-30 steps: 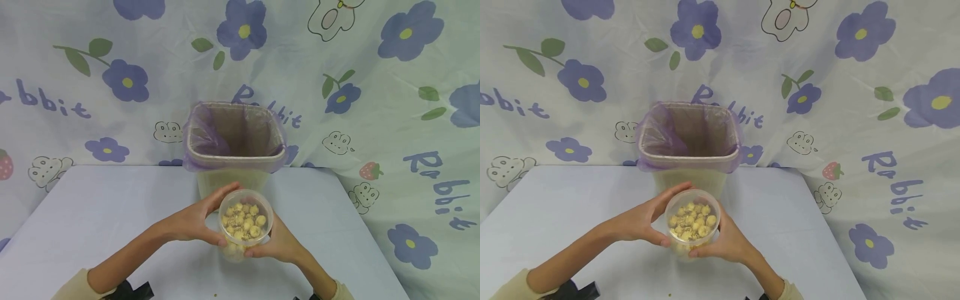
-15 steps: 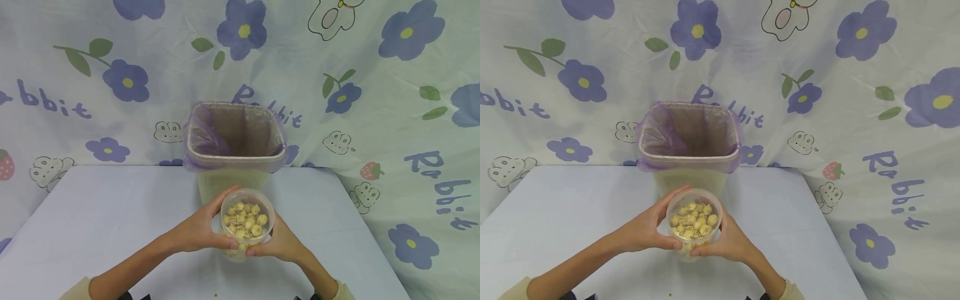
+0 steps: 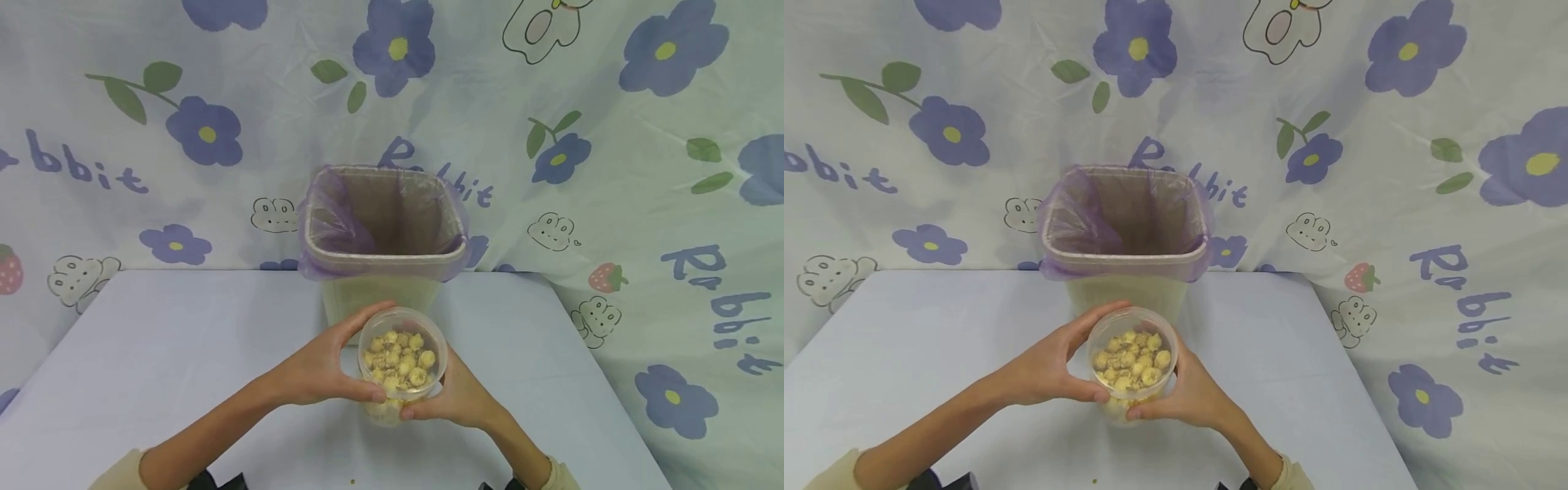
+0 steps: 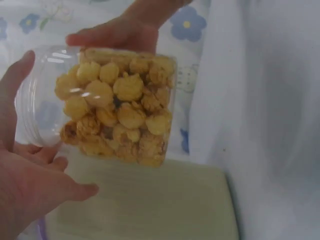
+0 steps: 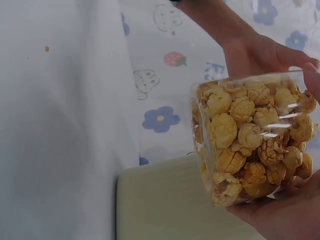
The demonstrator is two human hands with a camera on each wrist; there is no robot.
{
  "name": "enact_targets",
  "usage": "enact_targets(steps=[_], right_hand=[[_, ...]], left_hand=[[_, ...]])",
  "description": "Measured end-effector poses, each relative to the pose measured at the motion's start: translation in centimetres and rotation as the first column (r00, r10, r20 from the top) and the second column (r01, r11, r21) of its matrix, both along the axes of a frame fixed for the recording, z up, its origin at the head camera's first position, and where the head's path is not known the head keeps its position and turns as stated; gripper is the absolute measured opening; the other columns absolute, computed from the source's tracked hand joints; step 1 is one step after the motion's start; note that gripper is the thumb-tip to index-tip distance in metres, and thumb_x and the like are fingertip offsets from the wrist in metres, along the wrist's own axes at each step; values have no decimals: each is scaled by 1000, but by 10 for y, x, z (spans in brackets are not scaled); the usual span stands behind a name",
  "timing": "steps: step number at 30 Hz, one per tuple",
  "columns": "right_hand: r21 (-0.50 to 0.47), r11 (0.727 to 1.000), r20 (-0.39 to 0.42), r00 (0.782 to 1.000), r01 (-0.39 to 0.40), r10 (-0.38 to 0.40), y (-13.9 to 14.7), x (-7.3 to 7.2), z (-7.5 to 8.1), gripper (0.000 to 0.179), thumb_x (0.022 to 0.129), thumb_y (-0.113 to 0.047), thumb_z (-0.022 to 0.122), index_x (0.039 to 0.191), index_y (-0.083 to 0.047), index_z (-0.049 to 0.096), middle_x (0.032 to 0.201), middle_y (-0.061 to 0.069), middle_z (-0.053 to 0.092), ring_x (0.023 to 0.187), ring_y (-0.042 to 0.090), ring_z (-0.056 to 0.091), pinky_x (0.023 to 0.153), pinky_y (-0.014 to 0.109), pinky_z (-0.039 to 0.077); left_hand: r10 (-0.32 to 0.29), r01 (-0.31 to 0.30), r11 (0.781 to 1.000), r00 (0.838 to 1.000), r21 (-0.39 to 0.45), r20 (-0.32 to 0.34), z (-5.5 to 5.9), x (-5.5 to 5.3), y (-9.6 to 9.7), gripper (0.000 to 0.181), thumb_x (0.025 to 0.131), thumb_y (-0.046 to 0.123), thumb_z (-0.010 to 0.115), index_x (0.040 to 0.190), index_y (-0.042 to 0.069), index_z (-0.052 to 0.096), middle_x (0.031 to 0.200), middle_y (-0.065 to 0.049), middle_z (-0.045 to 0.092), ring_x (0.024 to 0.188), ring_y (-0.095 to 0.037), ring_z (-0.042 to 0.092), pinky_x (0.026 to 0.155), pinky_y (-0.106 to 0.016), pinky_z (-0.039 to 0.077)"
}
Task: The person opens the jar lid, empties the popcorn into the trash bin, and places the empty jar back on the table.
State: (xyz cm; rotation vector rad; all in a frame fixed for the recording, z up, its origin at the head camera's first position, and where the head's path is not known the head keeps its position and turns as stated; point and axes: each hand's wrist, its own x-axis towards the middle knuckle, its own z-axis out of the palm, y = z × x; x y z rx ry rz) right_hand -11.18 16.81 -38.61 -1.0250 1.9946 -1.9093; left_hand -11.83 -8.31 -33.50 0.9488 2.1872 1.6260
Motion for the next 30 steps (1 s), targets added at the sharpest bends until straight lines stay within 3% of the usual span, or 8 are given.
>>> enact_targets(steps=[6, 12, 21, 23, 25, 28, 30], right_hand=[[8, 1000, 23, 999, 25, -25, 0, 1, 1, 104, 75, -25, 90, 156, -15, 26, 151, 12, 38, 134, 33, 43, 107, 39, 41], [35, 997, 22, 997, 72, -73, 4, 2, 2, 105, 74, -32, 91, 156, -19, 27, 150, 9, 39, 133, 31, 42, 106, 37, 42], [43, 991, 5, 992, 130, -130, 16, 2, -5, 102, 74, -24, 91, 155, -13, 29, 152, 10, 36, 139, 28, 36, 110, 32, 37], [47, 989, 2, 990, 141, -142, 19, 2, -7, 101, 74, -23, 91, 154, -13, 29, 152, 10, 37, 140, 27, 36, 110, 31, 36], [48, 987, -4, 989, 150, -150, 23, 2, -8, 101, 75, -23, 90, 154, -12, 29, 152, 11, 37, 140, 27, 36, 109, 32, 37], [60, 983, -4, 984, 176, -176, 28, 4, -9, 101, 75, -22, 90, 154, -13, 29, 152, 10, 38, 140, 25, 36, 110, 31, 36], [66, 980, -14, 982, 188, -188, 32, 4, -11, 101, 75, -21, 90, 154, -12, 29, 152, 10, 38, 140, 25, 36, 110, 30, 35]], left_hand=[[76, -76, 997, 996, 2, -40, 6, 5, 0, 103, 75, 27, 90, 158, 23, 29, 154, 2, 38, 142, -28, 32, 107, -68, 26], [109, -106, 994, 991, 40, -77, 10, 5, -12, 100, 76, 23, 88, 157, 24, 29, 155, 5, 37, 143, -25, 31, 108, -66, 24], [152, -149, 988, 984, 31, -92, 2, 8, -43, 97, 81, 15, 84, 157, 30, 27, 159, 8, 28, 150, -15, 15, 113, -65, 13], [162, -160, 987, 982, 25, -99, -2, 10, -50, 97, 81, 13, 83, 158, 30, 26, 160, 6, 27, 150, -14, 14, 117, -56, 15], [180, -181, 984, 977, 5, -111, -7, 12, -58, 98, 82, 13, 83, 158, 32, 24, 161, 4, 27, 149, -12, 15, 119, -39, 18], [215, -223, 974, 966, -42, -145, -14, 16, -69, 98, 83, 15, 83, 158, 34, 23, 161, 3, 27, 149, -10, 16, 113, -16, 19], [247, -263, 961, 956, -84, -161, -19, 20, -76, 98, 83, 18, 83, 157, 37, 23, 161, 4, 28, 148, -7, 18, 107, -9, 19]])
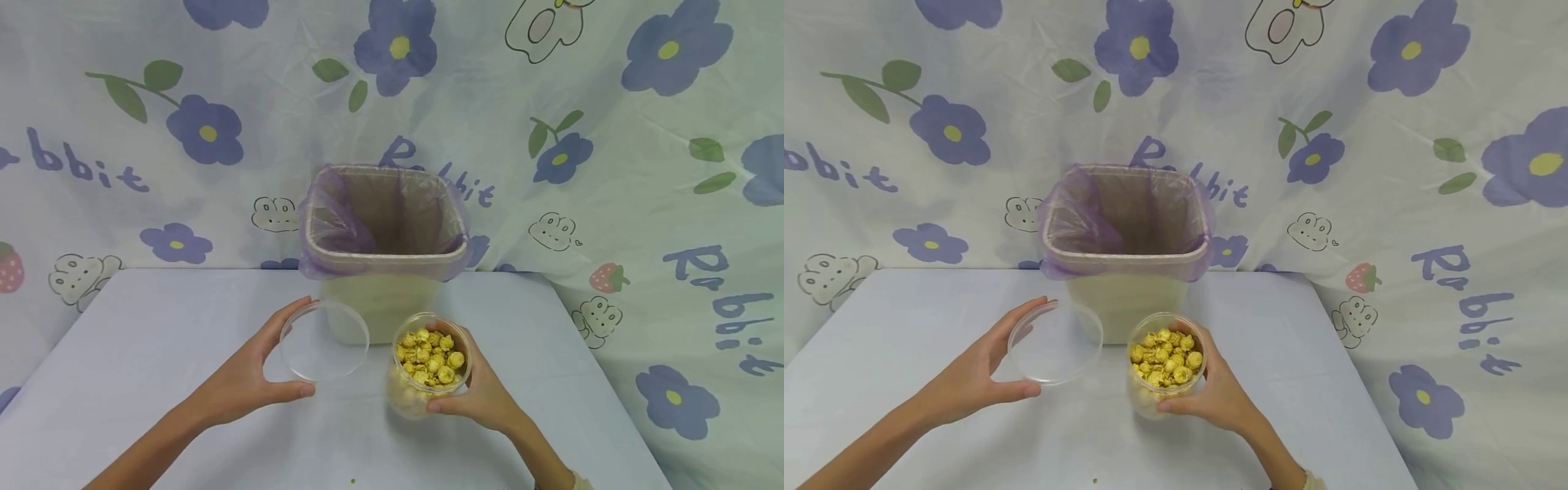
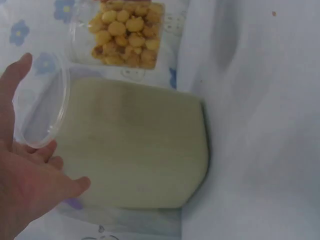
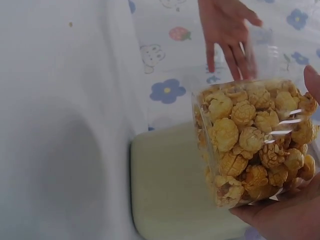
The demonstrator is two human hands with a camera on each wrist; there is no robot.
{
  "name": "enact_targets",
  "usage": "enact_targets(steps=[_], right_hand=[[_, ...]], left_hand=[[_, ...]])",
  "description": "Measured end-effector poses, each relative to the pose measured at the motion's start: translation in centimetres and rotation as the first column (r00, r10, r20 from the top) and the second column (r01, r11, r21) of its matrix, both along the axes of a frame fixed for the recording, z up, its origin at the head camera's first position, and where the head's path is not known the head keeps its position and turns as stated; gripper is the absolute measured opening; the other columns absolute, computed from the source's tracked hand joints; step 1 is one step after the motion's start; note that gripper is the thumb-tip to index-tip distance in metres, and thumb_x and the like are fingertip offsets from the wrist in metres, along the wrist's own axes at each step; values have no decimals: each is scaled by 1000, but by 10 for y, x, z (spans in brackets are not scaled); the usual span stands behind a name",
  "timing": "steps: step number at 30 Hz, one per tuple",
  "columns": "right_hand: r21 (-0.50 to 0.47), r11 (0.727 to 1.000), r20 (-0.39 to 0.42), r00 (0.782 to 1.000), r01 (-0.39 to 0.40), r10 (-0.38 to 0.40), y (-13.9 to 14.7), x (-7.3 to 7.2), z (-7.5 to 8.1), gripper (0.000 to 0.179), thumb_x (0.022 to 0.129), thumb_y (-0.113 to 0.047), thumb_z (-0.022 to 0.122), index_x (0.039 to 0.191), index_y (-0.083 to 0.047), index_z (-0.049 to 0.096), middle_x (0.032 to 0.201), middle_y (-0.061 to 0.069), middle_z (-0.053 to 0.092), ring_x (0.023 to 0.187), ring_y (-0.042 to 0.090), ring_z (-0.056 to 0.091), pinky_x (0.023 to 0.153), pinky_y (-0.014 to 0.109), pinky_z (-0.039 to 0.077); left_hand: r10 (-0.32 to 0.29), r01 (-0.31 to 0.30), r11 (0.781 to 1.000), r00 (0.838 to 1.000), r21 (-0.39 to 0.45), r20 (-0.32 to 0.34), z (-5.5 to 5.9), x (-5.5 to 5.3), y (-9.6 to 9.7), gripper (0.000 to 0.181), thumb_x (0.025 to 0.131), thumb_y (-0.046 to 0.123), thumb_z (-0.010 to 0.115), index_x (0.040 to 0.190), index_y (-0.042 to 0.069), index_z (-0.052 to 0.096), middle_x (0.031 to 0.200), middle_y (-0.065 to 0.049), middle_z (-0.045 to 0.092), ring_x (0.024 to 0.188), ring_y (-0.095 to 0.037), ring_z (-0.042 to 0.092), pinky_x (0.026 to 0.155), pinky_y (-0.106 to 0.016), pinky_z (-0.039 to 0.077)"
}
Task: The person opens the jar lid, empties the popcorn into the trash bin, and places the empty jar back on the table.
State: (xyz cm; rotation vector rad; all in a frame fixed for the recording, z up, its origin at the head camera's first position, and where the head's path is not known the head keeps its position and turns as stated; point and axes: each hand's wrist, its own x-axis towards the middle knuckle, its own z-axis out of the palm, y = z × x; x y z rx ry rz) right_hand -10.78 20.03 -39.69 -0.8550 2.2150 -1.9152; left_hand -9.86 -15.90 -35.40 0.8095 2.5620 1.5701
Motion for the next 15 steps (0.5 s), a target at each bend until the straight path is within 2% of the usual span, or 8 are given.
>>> enact_targets(steps=[1, 2, 4, 6, 8, 9, 11, 15], right_hand=[[1, 1000, -3, 1000, 4, -4, 2, 0, -1, 100, 75, -20, 90, 154, -12, 29, 152, 11, 39, 140, 25, 36, 110, 29, 34], [3, 1000, 2, 1000, 12, -12, 4, 1, -2, 100, 75, -20, 90, 155, -13, 29, 152, 10, 38, 141, 24, 36, 110, 29, 34], [-2, 1000, 4, 1000, 22, -22, 8, 1, -3, 100, 75, -18, 90, 154, -13, 29, 153, 10, 38, 141, 23, 35, 111, 29, 33], [-12, 1000, 3, 1000, 27, -26, 11, 2, -4, 100, 75, -17, 89, 154, -12, 29, 153, 11, 37, 141, 23, 35, 110, 29, 34], [-16, 999, -1, 999, 38, -38, 15, 3, -4, 100, 75, -16, 89, 154, -12, 29, 153, 12, 37, 141, 22, 36, 110, 28, 34], [-16, 999, -8, 999, 41, -42, 17, 2, -5, 99, 76, -15, 89, 154, -11, 29, 153, 13, 37, 140, 22, 36, 110, 28, 35], [-9, 999, -21, 998, 50, -51, 21, 3, -6, 99, 76, -13, 88, 155, -10, 28, 152, 15, 37, 140, 22, 37, 109, 27, 36], [3, 997, -15, 996, 82, -82, 28, 5, -7, 98, 76, -9, 87, 155, -10, 28, 152, 16, 37, 139, 20, 37, 108, 26, 37]], left_hand=[[16, -16, 1000, 1000, -18, -1, -3, 1, -3, 98, 83, 19, 83, 157, 38, 23, 160, 5, 28, 147, -7, 18, 106, -9, 19], [29, -29, 999, 1000, -33, -3, -6, 2, -7, 98, 83, 20, 83, 157, 38, 22, 160, 5, 28, 148, -11, 19, 106, -9, 19], [57, -57, 997, 998, -52, 13, -12, 5, -14, 97, 83, 21, 83, 157, 39, 23, 160, 4, 28, 148, -23, 21, 114, -25, 22], [87, -84, 994, 995, -68, 38, -20, 6, -21, 96, 83, 23, 83, 156, 41, 23, 160, 3, 27, 147, -35, 21, 115, -47, 24], [120, -114, 989, 990, -91, 67, -26, 8, -29, 94, 84, 25, 82, 156, 42, 23, 161, 0, 25, 144, -48, 21, 106, -68, 25], [141, -132, 985, 987, -111, 78, -30, 9, -33, 94, 85, 27, 82, 155, 43, 23, 161, -2, 24, 143, -49, 21, 99, -75, 25], [183, -167, 974, 979, -155, 92, -37, 11, -42, 94, 85, 30, 81, 155, 45, 21, 162, -5, 23, 142, -51, 22, 95, -77, 28], [248, -217, 948, 963, -233, 111, -53, 14, -60, 95, 86, 33, 80, 157, 41, 18, 162, -14, 22, 138, -57, 25, 89, -78, 31]])
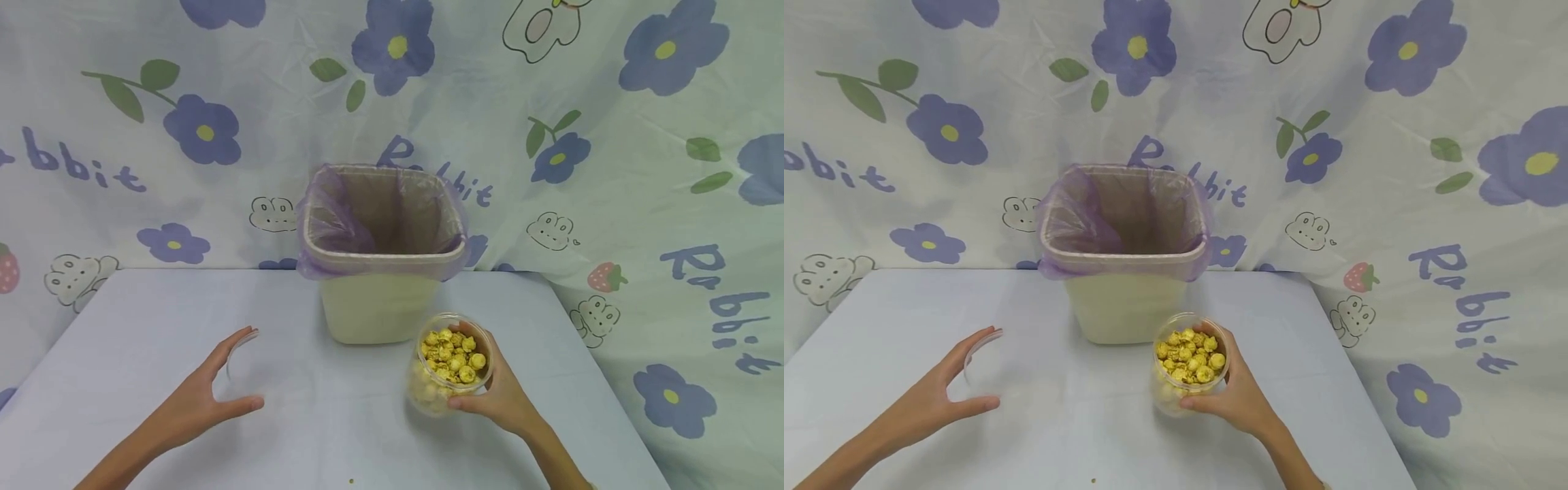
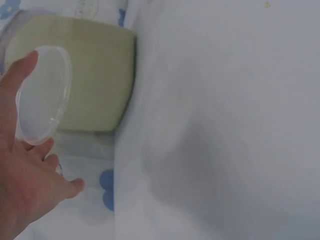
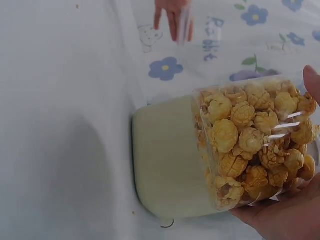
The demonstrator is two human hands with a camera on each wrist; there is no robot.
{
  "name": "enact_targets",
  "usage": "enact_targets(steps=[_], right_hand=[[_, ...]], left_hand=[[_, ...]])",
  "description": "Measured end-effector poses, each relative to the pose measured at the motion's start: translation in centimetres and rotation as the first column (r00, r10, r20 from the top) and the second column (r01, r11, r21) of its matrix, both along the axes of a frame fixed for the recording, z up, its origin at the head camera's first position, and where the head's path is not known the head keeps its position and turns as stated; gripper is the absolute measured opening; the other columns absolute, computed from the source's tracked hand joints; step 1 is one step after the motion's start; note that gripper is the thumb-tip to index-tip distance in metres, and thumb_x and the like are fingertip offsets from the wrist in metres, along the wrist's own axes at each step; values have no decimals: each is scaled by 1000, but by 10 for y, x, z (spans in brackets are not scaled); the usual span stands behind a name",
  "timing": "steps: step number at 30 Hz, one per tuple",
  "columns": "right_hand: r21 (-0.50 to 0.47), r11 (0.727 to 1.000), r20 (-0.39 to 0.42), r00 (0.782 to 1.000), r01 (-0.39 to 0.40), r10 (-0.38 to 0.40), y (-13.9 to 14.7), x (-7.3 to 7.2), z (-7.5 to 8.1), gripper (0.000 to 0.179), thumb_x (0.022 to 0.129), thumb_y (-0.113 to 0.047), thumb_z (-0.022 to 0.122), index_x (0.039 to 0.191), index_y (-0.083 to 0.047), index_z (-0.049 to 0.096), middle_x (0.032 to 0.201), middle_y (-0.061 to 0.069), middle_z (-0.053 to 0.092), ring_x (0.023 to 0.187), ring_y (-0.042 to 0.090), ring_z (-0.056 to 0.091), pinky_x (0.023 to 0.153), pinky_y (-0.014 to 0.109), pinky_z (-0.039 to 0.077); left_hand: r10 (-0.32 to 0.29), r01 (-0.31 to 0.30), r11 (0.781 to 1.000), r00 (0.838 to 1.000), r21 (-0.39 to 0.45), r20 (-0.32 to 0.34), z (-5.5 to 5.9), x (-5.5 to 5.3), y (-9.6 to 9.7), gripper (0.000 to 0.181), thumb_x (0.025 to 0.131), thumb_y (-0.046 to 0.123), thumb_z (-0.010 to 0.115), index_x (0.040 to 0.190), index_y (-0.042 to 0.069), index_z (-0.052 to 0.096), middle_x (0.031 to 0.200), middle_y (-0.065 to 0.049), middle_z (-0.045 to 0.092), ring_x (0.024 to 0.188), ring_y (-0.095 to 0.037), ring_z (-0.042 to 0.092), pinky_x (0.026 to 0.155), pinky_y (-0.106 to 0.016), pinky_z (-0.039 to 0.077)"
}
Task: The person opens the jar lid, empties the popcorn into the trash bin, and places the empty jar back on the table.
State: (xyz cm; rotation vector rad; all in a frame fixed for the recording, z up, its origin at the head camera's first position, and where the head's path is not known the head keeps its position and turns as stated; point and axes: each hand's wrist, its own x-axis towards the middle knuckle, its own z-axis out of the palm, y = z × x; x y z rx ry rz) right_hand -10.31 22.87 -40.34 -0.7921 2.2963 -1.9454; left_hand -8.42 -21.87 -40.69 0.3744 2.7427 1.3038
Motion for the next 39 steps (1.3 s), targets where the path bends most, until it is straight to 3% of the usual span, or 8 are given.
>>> enact_targets(steps=[8, 12, 27, 31, 34, 39], right_hand=[[10, 998, 3, 998, 64, -64, 12, 6, -2, 100, 74, -2, 85, 155, -10, 27, 153, 16, 36, 139, 16, 36, 108, 23, 35], [6, 996, 5, 996, 84, -84, 17, 8, -1, 98, 75, -1, 84, 155, -9, 27, 153, 16, 36, 139, 14, 36, 107, 22, 35], [-8, 989, -38, 988, 150, -150, 33, 8, 18, 100, 72, 7, 80, 155, -7, 27, 152, 17, 36, 137, 16, 39, 106, 21, 37], [-18, 987, -51, 985, 162, -163, 37, 7, 23, 100, 71, 10, 79, 155, -6, 26, 152, 17, 36, 137, 17, 39, 106, 21, 37], [-18, 984, -47, 983, 176, -177, 41, 6, 26, 100, 71, 12, 78, 155, -6, 26, 152, 16, 35, 137, 16, 38, 105, 20, 37], [9, 978, -34, 978, 207, -207, 44, 3, 31, 99, 72, 12, 77, 155, -6, 25, 153, 16, 34, 137, 14, 38, 104, 20, 38]], left_hand=[[79, -69, 986, 995, -154, 55, -36, 2, -31, 101, 85, 42, 79, 160, 17, 16, 158, -27, 24, 131, -61, 31, 86, -79, 34], [105, -88, 976, 991, -200, 79, -48, 2, -45, 103, 85, 43, 78, 159, 10, 15, 155, -32, 24, 129, -63, 32, 87, -78, 35], [106, -89, 973, 992, -215, 71, -65, 1, -63, 101, 86, 41, 77, 158, 6, 15, 151, -37, 27, 128, -63, 33, 87, -77, 35], [86, -80, 979, 996, -188, 24, -69, 0, -65, 101, 83, 37, 80, 155, 0, 20, 149, -40, 27, 130, -63, 30, 91, -77, 31], [71, -80, 975, 996, -208, -53, -71, -1, -67, 100, 77, 34, 85, 150, -5, 28, 145, -42, 31, 130, -63, 29, 93, -76, 29], [51, -96, 934, 989, -343, -139, -73, -6, -68, 100, 69, 37, 88, 141, -10, 38, 139, -40, 40, 128, -60, 34, 91, -77, 27]])
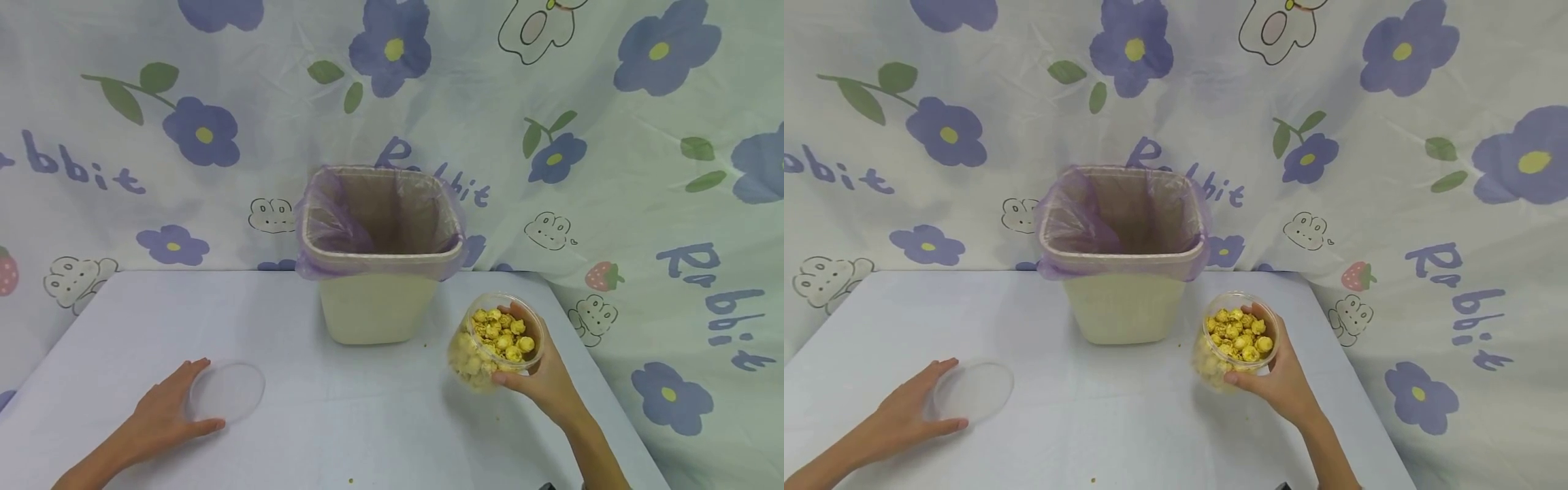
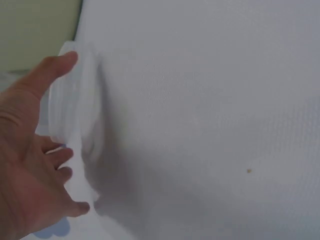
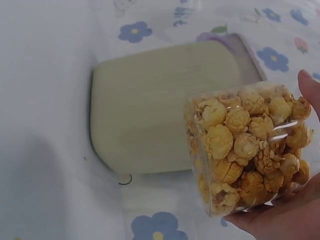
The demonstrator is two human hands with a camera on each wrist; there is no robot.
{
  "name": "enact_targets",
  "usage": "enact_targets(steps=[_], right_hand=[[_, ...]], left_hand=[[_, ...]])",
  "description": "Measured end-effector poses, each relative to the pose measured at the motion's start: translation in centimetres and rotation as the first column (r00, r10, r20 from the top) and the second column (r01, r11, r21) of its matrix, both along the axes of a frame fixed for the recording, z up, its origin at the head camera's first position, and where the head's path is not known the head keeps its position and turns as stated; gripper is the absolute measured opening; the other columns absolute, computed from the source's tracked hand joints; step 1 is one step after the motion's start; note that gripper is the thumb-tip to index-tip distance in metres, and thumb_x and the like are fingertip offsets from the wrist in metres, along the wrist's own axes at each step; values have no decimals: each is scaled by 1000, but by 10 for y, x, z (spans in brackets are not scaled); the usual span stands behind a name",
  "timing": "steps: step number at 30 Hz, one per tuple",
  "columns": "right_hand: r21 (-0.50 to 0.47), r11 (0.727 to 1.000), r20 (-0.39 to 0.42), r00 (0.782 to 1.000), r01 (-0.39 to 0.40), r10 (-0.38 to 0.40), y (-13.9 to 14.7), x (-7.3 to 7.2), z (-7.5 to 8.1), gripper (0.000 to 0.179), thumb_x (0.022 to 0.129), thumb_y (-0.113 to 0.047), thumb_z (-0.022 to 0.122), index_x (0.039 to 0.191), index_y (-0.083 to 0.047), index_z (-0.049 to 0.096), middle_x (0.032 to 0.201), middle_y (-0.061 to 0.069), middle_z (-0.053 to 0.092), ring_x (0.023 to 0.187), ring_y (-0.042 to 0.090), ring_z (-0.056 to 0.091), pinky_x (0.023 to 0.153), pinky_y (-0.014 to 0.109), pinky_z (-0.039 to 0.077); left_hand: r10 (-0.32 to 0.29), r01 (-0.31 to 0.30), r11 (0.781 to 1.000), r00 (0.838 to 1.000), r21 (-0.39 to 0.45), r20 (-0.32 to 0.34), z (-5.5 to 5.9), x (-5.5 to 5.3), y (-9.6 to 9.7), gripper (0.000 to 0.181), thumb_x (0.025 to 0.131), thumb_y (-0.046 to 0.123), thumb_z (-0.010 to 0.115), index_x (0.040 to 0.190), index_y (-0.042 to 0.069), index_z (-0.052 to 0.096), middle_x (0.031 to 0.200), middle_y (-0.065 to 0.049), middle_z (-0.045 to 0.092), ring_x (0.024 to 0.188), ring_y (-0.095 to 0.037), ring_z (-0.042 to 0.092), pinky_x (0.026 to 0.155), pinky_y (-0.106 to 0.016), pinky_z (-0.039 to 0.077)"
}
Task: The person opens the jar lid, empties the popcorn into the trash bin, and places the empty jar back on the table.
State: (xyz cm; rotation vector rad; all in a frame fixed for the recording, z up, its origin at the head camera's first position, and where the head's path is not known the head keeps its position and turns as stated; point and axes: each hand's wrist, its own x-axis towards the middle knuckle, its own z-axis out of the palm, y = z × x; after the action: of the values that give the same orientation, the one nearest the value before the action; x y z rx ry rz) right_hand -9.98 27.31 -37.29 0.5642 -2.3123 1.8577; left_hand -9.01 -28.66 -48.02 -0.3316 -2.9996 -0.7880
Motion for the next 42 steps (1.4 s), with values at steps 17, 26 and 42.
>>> enact_targets(steps=[17, 26, 42], right_hand=[[48, 997, 9, 998, 60, -60, 7, -5, 15, 98, 75, 10, 76, 156, -6, 22, 152, 14, 34, 134, 13, 39, 102, 16, 38], [54, 996, 10, 997, 72, -73, 9, -9, 22, 98, 76, 10, 75, 156, -8, 22, 151, 13, 34, 134, 14, 38, 103, 14, 35], [67, 994, -13, 996, 89, -88, 5, -17, 26, 97, 77, 10, 75, 157, -12, 24, 151, 12, 34, 134, 15, 36, 103, 14, 35]], left_hand=[[-115, 123, 990, 987, -68, 113, 60, -33, 7, 97, 86, 48, 74, 150, -10, 28, 148, -38, 30, 131, -60, 29, 98, -75, 28], [-155, 158, 986, 986, -49, 52, 140, -67, 27, 87, 100, 44, 58, 158, -2, 13, 158, -34, 14, 142, -56, 14, 105, -74, 18], [-175, 176, 984, 984, 6, -30, 221, -99, 104, 69, 109, 41, 33, 160, 5, 3, 164, -22, -1, 149, -43, 0, 114, -64, 7]])
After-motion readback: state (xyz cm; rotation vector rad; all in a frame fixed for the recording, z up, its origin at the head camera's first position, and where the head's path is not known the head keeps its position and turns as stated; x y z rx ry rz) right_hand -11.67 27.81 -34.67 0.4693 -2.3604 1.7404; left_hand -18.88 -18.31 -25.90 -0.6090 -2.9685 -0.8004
